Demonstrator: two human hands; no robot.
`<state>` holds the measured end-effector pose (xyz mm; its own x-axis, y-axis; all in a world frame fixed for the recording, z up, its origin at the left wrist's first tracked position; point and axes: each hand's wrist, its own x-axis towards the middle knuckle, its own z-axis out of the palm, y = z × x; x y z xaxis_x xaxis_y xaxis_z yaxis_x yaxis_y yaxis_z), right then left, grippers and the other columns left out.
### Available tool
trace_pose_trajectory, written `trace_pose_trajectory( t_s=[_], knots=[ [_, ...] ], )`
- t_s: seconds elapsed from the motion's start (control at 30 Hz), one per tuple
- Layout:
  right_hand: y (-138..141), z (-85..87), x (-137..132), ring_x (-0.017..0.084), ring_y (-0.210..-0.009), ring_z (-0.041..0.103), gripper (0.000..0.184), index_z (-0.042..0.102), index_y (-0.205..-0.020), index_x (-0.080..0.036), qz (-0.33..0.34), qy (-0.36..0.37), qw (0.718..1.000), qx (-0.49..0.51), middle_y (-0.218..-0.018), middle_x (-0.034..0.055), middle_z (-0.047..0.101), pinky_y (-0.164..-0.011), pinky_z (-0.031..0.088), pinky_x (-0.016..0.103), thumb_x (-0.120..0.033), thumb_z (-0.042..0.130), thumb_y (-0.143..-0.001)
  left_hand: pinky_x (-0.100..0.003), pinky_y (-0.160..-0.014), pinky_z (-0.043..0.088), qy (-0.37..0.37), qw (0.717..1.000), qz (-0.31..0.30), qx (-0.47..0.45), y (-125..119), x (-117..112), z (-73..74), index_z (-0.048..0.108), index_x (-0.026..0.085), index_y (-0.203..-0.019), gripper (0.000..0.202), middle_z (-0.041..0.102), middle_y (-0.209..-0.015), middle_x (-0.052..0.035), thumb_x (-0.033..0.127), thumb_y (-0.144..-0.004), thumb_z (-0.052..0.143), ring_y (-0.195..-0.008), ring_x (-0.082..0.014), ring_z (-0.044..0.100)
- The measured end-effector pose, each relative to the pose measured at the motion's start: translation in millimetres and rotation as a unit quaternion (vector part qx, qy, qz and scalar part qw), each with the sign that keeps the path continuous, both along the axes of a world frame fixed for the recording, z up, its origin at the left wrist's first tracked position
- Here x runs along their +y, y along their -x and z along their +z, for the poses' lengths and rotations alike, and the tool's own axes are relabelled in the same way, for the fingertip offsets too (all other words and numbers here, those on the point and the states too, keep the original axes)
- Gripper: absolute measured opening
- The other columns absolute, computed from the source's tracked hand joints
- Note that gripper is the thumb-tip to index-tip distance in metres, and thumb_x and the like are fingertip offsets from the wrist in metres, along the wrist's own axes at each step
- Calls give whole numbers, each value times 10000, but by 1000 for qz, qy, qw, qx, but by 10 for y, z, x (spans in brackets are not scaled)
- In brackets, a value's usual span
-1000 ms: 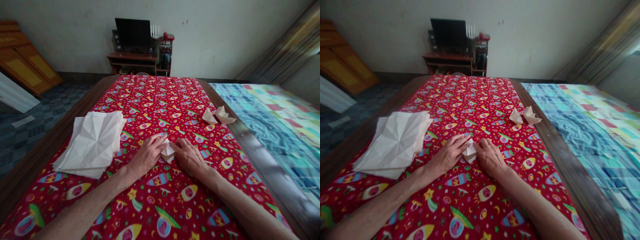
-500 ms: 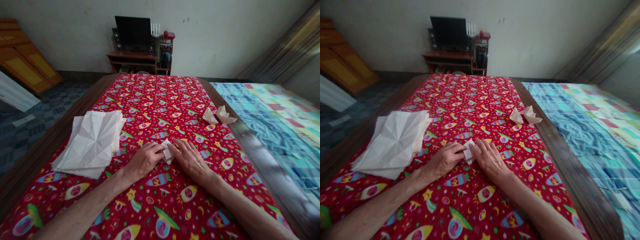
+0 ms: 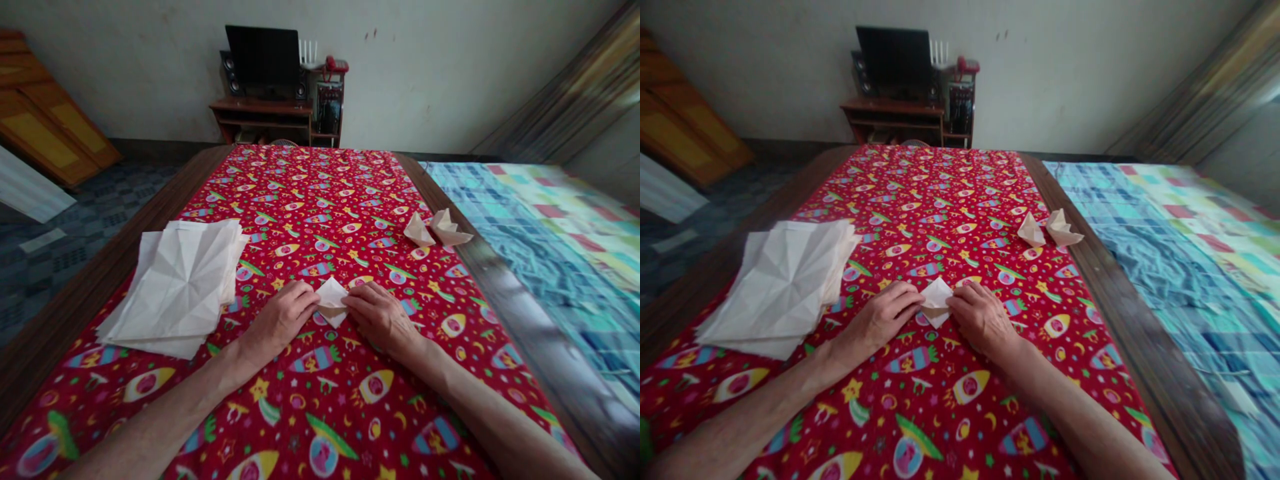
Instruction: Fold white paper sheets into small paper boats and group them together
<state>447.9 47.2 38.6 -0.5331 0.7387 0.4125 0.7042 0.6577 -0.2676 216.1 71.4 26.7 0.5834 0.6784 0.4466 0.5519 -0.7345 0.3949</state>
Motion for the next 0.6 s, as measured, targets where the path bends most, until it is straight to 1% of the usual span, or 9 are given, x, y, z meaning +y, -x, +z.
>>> trace_pose_trajectory(
  t_s=[0.07,0.13,0.23,0.3,0.47,0.6],
  knots=[
    [-3,0,20,175,-893,537,194,642,-991,-175,7,18,999,30,-964,80,633,-767,461,303,-200,457,-938,-294,-796,497,7,1000,-1,2,-6,13,-7,606,180,-941,131,579,-906,-32,180,-936,475,-871,-157,563],
    [4,16,38,168,-880,549,180,643,-957,-176,6,49,997,59,-948,72,635,-759,461,292,-204,466,-938,-287,-775,493,16,1000,0,-6,-9,33,-4,606,171,-892,123,576,-863,-28,178,-929,489,-844,-157,558],
    [32,42,52,153,-832,556,163,632,-885,-176,-21,99,991,93,-905,55,625,-733,453,273,-215,481,-935,-275,-748,486,45,999,19,-23,-12,66,3,605,173,-847,124,570,-828,-22,184,-921,506,-803,-150,558],
    [58,48,50,150,-806,552,168,615,-849,-175,-47,109,987,104,-867,48,608,-713,443,266,-226,480,-935,-273,-746,480,61,997,38,-19,-17,77,8,600,180,-839,116,565,-829,-18,194,-917,514,-803,-150,561],
    [101,56,18,153,-782,531,175,557,-811,-179,-106,99,987,75,-827,43,574,-694,409,263,-257,470,-941,-283,-742,454,51,993,101,45,-52,51,58,565,182,-786,154,548,-820,-17,234,-920,511,-804,-162,550],
    [114,67,9,158,-784,524,188,527,-800,-185,-138,92,986,33,-835,46,563,-706,398,266,-288,463,-944,-289,-728,435,30,986,128,99,-97,37,128,550,179,-754,181,557,-805,-19,249,-918,521,-796,-172,546]
  ],
)
